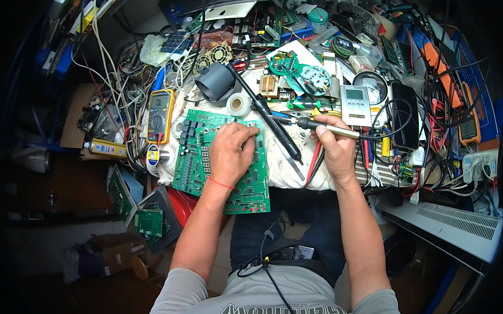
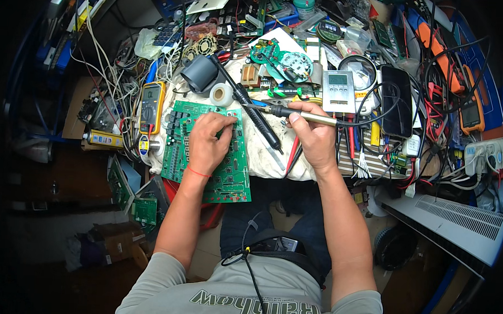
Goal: The person uses a soldering iron to reflow solder joints on a green circuit board, then tests continuity with a multimeter. They flip the board over and continue soldering on the opposite side while seated at a cluttered electronics workbench.
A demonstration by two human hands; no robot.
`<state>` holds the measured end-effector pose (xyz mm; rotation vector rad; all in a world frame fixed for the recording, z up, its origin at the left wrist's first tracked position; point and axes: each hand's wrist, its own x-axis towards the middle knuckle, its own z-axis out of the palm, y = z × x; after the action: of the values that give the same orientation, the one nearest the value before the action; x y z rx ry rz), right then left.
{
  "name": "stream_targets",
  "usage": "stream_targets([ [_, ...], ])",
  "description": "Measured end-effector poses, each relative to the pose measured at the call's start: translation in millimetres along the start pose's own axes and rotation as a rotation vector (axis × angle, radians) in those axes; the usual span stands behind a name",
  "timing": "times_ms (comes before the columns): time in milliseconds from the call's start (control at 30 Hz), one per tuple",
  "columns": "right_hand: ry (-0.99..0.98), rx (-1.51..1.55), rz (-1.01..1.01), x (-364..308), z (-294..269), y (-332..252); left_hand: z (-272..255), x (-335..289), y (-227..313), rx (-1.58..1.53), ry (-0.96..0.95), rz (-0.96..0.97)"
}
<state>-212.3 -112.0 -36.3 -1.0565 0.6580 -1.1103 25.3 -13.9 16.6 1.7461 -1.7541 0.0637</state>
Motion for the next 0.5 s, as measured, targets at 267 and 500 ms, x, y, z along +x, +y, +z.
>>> stream_targets([
  [267,0.001,-0.018,0.009,-0.5,1.7,-0.4,-1.5,0.0,0.6,-0.008,-0.022,-0.034],
  [500,-0.014,-0.104,0.017,-2.1,5.0,-3.4,-1.4,-1.0,0.6,-0.010,-0.027,-0.036],
])
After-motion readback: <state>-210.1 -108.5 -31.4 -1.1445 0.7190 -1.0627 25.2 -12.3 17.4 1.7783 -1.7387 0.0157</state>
